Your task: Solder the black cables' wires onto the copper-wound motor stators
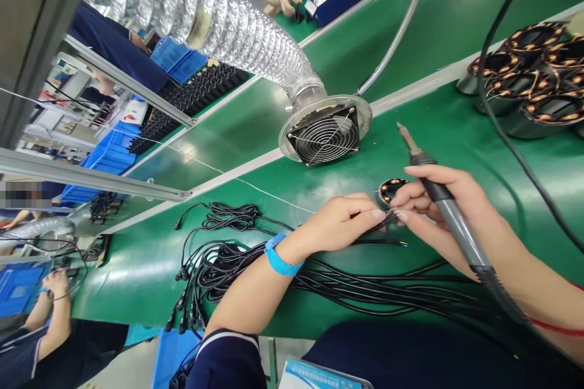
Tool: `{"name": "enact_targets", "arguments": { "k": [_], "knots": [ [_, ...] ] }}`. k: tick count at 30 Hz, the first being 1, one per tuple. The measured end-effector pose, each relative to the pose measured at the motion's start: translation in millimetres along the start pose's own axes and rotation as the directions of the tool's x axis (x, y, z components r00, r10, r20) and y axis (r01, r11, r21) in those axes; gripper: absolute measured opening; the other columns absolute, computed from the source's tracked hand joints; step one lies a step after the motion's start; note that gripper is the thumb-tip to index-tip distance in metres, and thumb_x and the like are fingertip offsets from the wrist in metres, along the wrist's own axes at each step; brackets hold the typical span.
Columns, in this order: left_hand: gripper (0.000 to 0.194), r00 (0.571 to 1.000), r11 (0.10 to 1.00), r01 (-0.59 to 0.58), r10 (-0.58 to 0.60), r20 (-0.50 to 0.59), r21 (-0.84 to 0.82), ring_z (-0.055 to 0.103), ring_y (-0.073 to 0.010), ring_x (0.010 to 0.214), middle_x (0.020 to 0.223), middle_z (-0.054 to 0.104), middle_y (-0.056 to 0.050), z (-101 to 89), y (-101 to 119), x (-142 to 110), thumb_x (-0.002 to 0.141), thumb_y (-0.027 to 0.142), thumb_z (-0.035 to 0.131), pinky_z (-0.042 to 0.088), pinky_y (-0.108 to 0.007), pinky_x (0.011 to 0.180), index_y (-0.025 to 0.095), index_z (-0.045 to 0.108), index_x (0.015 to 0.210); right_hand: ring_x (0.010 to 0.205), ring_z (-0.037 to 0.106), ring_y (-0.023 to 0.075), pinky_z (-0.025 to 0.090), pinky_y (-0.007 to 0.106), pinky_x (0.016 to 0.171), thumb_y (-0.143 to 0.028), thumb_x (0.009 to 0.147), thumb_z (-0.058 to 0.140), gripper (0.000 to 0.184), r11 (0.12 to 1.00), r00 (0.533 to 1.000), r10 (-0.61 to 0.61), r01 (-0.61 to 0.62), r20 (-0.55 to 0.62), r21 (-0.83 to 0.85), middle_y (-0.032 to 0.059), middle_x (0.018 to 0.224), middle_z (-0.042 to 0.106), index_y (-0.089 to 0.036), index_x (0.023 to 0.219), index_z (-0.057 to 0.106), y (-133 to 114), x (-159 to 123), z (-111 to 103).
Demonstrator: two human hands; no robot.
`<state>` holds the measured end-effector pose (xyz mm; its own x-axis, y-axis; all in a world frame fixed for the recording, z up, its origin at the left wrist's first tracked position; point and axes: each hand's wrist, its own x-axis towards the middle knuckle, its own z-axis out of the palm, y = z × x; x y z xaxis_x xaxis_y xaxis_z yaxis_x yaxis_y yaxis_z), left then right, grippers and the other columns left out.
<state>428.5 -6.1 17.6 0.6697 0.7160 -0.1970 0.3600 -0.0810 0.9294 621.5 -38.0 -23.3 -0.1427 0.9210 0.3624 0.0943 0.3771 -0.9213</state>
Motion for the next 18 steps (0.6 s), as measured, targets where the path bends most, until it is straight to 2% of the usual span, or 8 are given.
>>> {"name": "enact_targets", "arguments": {
  "k": [5, 8, 10, 12, 14, 16, 18],
  "knots": [
    [0.045, 0.999, 0.991, 0.035, -0.033, 0.013, -0.126, 0.055, -0.0133, 0.076, 0.077, 0.061, -0.004, 1.8, -5, 0, 0.094, 0.054, 0.056, 0.045, -0.029, 0.079, 0.014, 0.065, 0.075, 0.077, 0.067, 0.0099, 0.06, 0.021, 0.075, -0.028, 0.095, 0.063, 0.04, 0.993, 0.995, -0.101, 0.101, 0.01, -0.063, -0.002, 0.09, 0.064, -0.031, 0.132, 0.049, 3, -1, -1],
    [0.047, 0.984, 0.927, 0.17, -0.142, 0.107, -0.333, 0.057, -0.0114, 0.067, 0.075, 0.062, -0.001, 5.1, -5, 0, 0.087, 0.063, 0.06, 0.046, -0.028, 0.069, 0.016, 0.061, 0.081, 0.076, 0.065, 0.0105, 0.059, 0.023, 0.077, -0.031, 0.096, 0.061, 0.04, 0.991, 0.994, -0.104, 0.105, 0.012, -0.078, -0.0023, 0.087, 0.063, -0.031, 0.134, 0.049, 11, -5, 0],
    [0.047, 0.967, 0.862, 0.252, -0.214, 0.136, -0.439, 0.052, -0.0085, 0.057, 0.069, 0.06, 0.002, 6.9, -3, -1, 0.081, 0.063, 0.066, 0.041, -0.024, 0.058, 0.017, 0.057, 0.083, 0.074, 0.065, 0.0109, 0.059, 0.024, 0.075, -0.033, 0.097, 0.061, 0.039, 0.992, 0.996, -0.094, 0.094, 0.008, -0.086, -0.0024, 0.086, 0.063, -0.031, 0.134, 0.049, 13, -6, 1],
    [0.042, 0.965, 0.845, 0.249, -0.259, 0.045, -0.474, 0.047, -0.0062, 0.054, 0.064, 0.056, 0.005, 7.5, -2, 1, 0.075, 0.054, 0.074, 0.035, -0.022, 0.055, 0.016, 0.057, 0.08, 0.073, 0.067, 0.0113, 0.059, 0.024, 0.073, -0.037, 0.097, 0.061, 0.038, 0.99, 0.997, -0.077, 0.078, 0.013, -0.116, -0.0024, 0.086, 0.066, -0.031, 0.133, 0.05, 9, -6, 0],
    [0.032, 0.951, 0.859, 0.21, -0.291, -0.106, -0.467, 0.045, -0.0052, 0.057, 0.063, 0.054, 0.005, 6.7, -4, 6, 0.072, 0.041, 0.077, 0.035, -0.021, 0.058, 0.015, 0.059, 0.073, 0.077, 0.07, 0.0128, 0.06, 0.025, 0.074, -0.041, 0.098, 0.059, 0.037, 0.98, 1.0, -0.024, 0.021, -0.011, -0.2, -0.0012, 0.089, 0.07, -0.03, 0.132, 0.051, -1, -7, -5],
    [0.02, 0.919, 0.874, 0.205, -0.327, -0.22, -0.441, 0.045, -0.0048, 0.059, 0.062, 0.054, 0.006, 5.2, -8, 13, 0.072, 0.027, 0.073, 0.036, -0.022, 0.062, 0.014, 0.059, 0.068, 0.083, 0.073, 0.0166, 0.06, 0.029, 0.077, -0.047, 0.1, 0.055, 0.04, 0.935, 0.994, 0.075, -0.098, -0.081, -0.341, 0.0003, 0.09, 0.073, -0.031, 0.137, 0.053, -13, -11, -11],
    [0.013, 0.895, 0.885, 0.216, -0.348, -0.278, -0.412, 0.045, -0.0046, 0.059, 0.062, 0.054, 0.006, 3.4, -12, 19, 0.073, 0.019, 0.067, 0.036, -0.022, 0.063, 0.014, 0.059, 0.065, 0.086, 0.073, 0.0206, 0.06, 0.037, 0.08, -0.054, 0.101, 0.049, 0.046, 0.866, 0.974, 0.133, -0.205, -0.184, -0.456, 0.0024, 0.091, 0.074, -0.031, 0.142, 0.052, -22, -18, -17]
  ]
}}
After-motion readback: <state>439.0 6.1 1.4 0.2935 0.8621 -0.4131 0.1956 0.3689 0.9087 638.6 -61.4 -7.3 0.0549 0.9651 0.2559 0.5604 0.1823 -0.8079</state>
